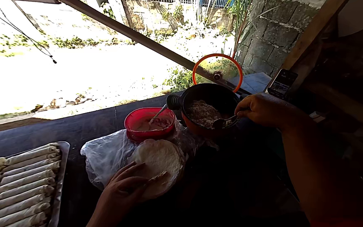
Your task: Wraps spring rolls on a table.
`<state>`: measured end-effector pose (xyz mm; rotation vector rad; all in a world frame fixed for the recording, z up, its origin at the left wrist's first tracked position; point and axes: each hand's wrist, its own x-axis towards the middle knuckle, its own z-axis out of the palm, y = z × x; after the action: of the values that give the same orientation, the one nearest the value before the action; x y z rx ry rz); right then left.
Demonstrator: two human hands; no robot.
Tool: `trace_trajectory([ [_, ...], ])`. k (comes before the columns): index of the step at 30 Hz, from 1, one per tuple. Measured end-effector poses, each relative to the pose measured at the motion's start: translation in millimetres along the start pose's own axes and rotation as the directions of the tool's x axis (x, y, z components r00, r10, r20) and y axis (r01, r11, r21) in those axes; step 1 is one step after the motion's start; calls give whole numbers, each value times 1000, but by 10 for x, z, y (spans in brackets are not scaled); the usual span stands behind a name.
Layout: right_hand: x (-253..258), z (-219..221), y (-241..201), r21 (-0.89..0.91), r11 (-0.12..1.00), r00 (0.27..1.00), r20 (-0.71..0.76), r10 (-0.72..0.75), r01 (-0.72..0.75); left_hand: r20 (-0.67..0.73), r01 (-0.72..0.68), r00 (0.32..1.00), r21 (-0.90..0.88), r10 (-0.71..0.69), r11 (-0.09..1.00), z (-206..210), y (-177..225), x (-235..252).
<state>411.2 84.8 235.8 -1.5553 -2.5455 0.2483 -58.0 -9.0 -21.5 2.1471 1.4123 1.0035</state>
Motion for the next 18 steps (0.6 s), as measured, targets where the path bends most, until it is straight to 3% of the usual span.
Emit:
trace_trajectory([
  [6,12,-16,46,69,998,999,-53,-5,9,1,-2,1000,7,2,1000,-5,15,13],
  [12,74,0,34,163,986,1000,-14,28,-25,-4,-7,1000,1,7,1000,-4,36,18],
  [18,140,121,106,355,932,995,-38,90,-71,0,-9,1000,1,9,1000,-7,26,19],
])
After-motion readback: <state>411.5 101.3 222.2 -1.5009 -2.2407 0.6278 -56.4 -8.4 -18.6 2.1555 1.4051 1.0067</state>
